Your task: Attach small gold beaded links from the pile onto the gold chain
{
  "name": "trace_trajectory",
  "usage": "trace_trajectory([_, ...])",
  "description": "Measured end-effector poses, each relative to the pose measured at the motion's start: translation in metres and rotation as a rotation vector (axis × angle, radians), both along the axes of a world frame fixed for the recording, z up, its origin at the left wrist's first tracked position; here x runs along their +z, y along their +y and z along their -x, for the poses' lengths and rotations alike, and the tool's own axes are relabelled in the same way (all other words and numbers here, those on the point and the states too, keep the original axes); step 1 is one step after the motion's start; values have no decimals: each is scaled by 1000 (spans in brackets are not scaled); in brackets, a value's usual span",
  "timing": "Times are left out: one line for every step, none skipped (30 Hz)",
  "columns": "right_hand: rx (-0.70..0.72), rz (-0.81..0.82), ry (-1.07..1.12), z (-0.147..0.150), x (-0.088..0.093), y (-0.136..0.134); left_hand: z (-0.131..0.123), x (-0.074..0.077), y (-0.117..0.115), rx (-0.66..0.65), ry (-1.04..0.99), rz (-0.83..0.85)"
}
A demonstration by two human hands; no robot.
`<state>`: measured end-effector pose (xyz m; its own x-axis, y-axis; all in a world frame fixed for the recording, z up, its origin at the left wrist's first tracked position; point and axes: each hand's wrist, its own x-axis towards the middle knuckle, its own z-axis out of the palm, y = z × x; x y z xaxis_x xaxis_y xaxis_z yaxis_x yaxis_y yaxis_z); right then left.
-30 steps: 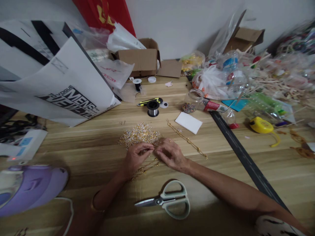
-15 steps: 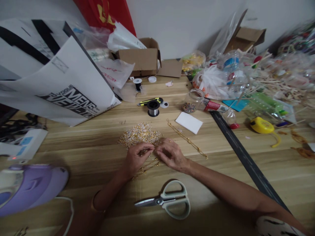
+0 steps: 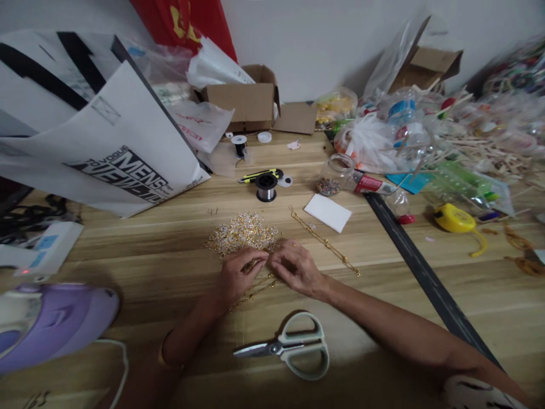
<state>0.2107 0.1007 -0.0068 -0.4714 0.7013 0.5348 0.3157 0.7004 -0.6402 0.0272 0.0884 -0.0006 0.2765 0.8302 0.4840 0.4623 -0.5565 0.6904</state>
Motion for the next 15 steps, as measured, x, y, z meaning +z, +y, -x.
trace_trajectory([0, -1, -2, 0, 0, 0, 0, 0, 0, -4, 5, -12])
trace_trajectory([-2, -1, -3, 0, -1, 0, 0, -1, 0, -10, 9, -24])
trace_trajectory([-3, -2, -4, 0, -2, 0, 0, -1, 0, -12, 12, -34])
trace_trajectory([-4, 0, -6, 0, -2, 0, 0, 0, 0, -14, 15, -43])
trace_trajectory([-4, 2, -8, 0, -2, 0, -1, 0, 1, -17, 21, -46])
trace_trajectory([-2, 6, -9, 0, -3, 0, -1, 0, 1, -18, 25, -46])
trace_trajectory([-1, 9, -8, 0, -3, 0, -1, 1, 1, -20, 28, -45])
trace_trajectory([1, 12, -8, 0, -3, 0, -1, 1, 0, -23, 31, -41])
trace_trajectory([0, 13, -6, 0, -2, 0, -1, 2, 0, -26, 33, -35])
trace_trajectory([0, 13, -6, 0, -2, 0, -1, 2, 0, -27, 34, -31])
trace_trajectory([0, 12, -6, 0, -2, 0, -1, 2, 0, -27, 34, -25])
trace_trajectory([-2, 11, -7, 0, -2, 0, -1, 2, 0, -28, 35, -20])
trace_trajectory([-5, 11, -7, 0, -2, 0, -1, 2, 0, -29, 37, -17])
trace_trajectory([-8, 11, -8, 0, -3, 0, -1, 1, 0, -30, 40, -14])
trace_trajectory([-10, 12, -9, 0, -3, 0, -1, 1, -1, -30, 39, -13])
